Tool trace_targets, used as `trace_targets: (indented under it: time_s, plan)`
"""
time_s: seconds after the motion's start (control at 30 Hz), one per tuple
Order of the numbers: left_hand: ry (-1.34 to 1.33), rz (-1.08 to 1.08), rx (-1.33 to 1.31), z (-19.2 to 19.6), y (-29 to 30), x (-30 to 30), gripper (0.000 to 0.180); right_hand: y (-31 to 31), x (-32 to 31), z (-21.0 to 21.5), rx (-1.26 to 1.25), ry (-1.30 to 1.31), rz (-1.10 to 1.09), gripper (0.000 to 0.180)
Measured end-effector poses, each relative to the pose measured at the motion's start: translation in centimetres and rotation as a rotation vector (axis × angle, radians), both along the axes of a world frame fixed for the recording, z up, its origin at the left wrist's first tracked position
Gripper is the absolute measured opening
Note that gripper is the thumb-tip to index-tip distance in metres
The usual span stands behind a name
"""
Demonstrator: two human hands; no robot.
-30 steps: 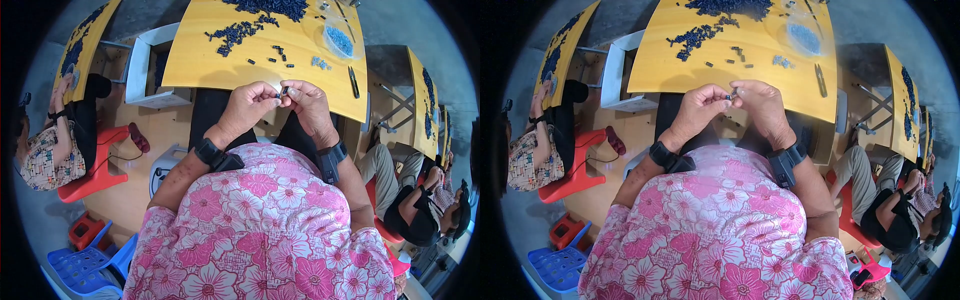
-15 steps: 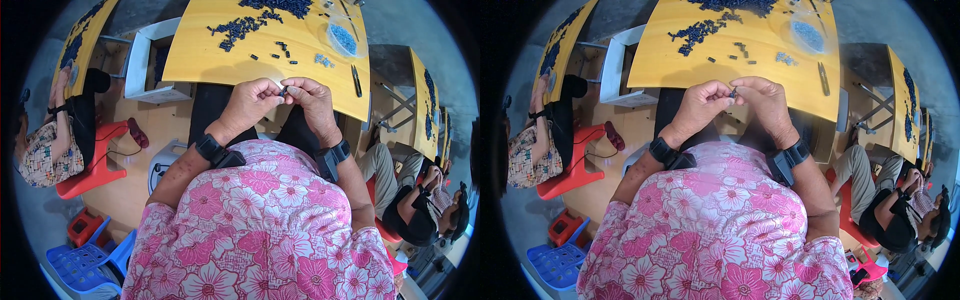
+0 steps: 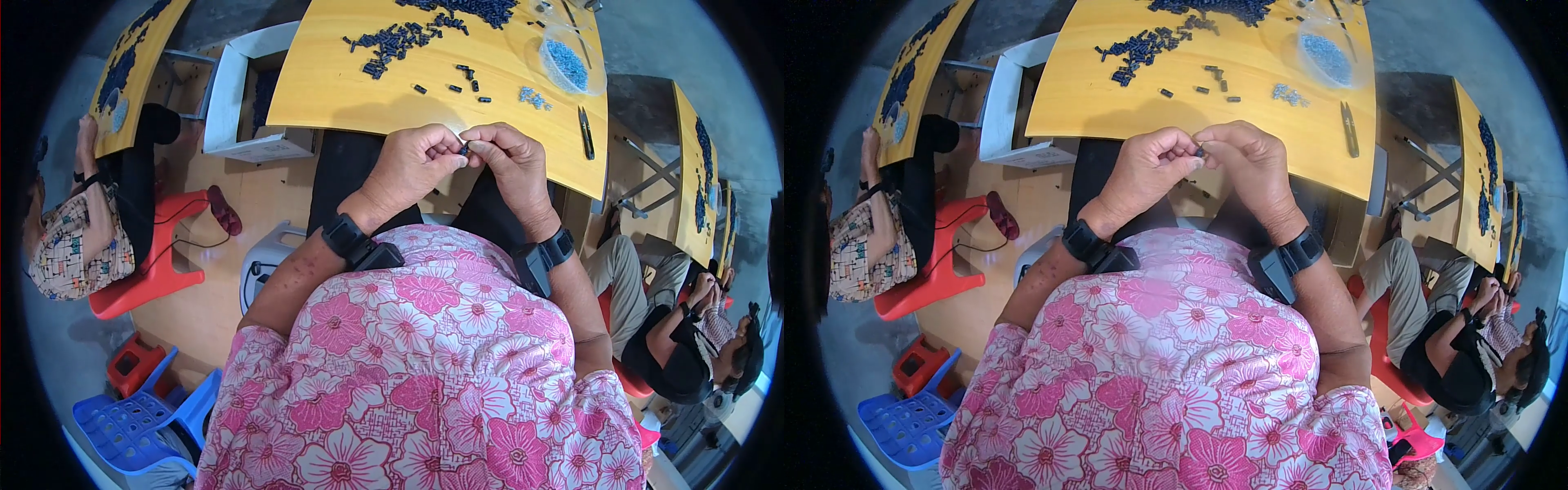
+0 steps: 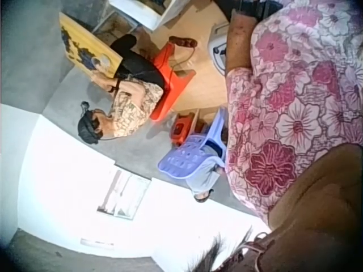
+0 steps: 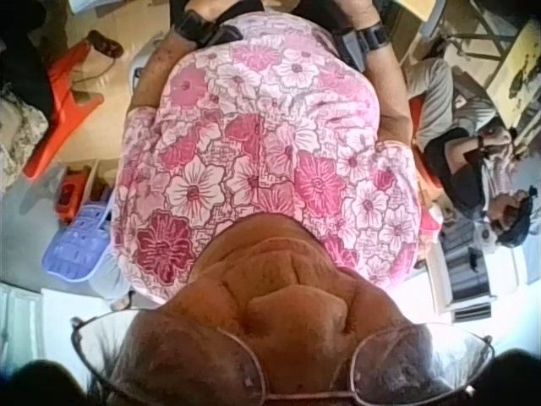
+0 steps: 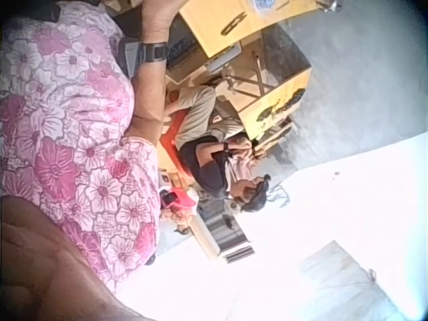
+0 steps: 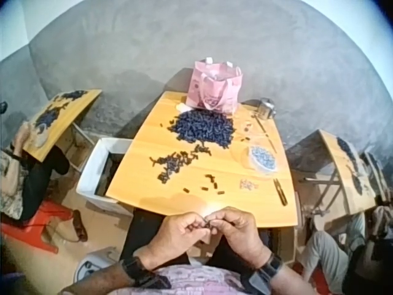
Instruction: The person is seen assembling small rubber and plastic components onto a table.
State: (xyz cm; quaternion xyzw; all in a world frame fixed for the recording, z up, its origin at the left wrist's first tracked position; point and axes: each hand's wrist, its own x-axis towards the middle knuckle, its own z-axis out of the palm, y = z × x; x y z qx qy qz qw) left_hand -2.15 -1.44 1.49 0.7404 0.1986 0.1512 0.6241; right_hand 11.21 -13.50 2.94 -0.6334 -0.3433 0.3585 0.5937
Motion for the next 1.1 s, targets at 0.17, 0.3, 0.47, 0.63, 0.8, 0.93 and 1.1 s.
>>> trace_targets:
  time_s: [0.17,0.3,0.47,0.63,0.8,0.93,1.1]
  plan:
    - [0.010,0.011,0.029,0.0,0.0,0.1,0.010,0.0,0.1,-0.1,-0.006,-0.120,0.002,0.018]
    - [0.004,0.024,0.046,-0.2,0.1,0.0,0.010,0.1,0.2,0.4,-0.040,-0.280,0.031,0.019]
    - [0.030,0.028,0.052,-0.4,0.1,0.0,0.009,0.2,0.0,0.5,-0.043,-0.478,0.047,0.018]
    - [0.011,0.048,-0.006,-0.5,-0.1,0.1,0.007,0.4,-0.8,0.1,-0.033,-0.322,-0.070,0.013]
    - [0.017,0.075,-0.045,-1.5,-0.3,0.1,0.006,0.6,-1.8,-0.6,-0.003,-0.254,-0.115,0.011]
    - [-0.036,0.106,-0.142,-1.3,-0.6,-0.1,0.005,0.8,-2.3,-0.5,-0.009,-0.277,-0.126,0.010]
    - [-0.027,0.068,-0.172,-1.4,-0.1,0.0,0.008,0.7,-1.7,-0.8,0.004,-0.192,-0.095,0.014]
